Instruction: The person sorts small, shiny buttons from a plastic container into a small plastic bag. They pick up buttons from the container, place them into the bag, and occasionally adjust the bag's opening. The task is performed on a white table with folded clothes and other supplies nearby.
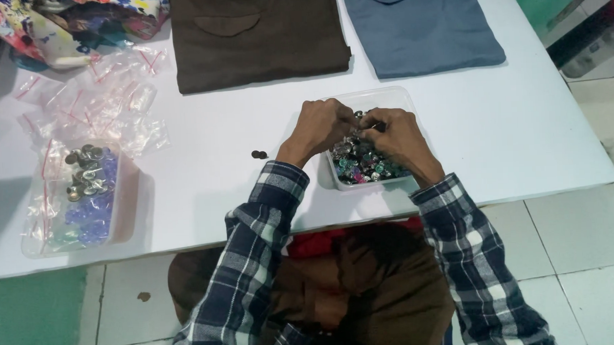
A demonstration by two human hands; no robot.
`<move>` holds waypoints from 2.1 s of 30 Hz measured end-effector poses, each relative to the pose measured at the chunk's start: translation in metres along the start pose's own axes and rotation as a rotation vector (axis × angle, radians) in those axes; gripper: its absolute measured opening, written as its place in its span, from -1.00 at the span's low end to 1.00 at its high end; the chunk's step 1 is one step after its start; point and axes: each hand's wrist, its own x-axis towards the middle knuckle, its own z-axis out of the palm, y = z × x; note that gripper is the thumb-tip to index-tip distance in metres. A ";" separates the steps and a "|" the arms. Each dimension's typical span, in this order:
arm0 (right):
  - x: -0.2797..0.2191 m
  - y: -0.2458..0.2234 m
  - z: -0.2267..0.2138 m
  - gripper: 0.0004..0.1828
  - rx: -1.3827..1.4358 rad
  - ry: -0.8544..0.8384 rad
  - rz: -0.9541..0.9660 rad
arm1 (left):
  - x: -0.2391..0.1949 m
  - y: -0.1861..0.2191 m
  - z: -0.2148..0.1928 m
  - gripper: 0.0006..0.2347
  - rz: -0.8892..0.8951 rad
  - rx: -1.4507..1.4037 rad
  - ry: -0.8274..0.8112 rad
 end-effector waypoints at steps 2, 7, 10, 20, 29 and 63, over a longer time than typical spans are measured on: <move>0.000 -0.004 -0.003 -0.81 -0.011 0.018 -0.035 | -0.006 0.009 -0.011 -0.87 -0.018 -0.074 -0.018; -0.001 0.003 -0.002 -0.81 -0.005 0.068 -0.080 | -0.013 0.014 -0.021 -0.89 -0.051 -0.242 -0.052; 0.001 0.010 -0.004 -0.81 0.043 0.099 -0.074 | -0.010 0.011 -0.015 -0.92 -0.078 -0.247 -0.006; 0.014 0.032 0.026 -0.80 -0.593 -0.021 -0.087 | -0.005 -0.006 0.010 -0.83 -0.016 -0.181 0.089; 0.003 0.002 -0.012 -0.82 0.012 0.129 -0.078 | -0.012 0.008 0.002 -0.82 -0.060 -0.450 0.132; 0.011 -0.019 0.005 -0.74 -0.450 -0.086 -0.027 | -0.012 -0.002 0.011 -0.84 -0.016 -0.487 0.183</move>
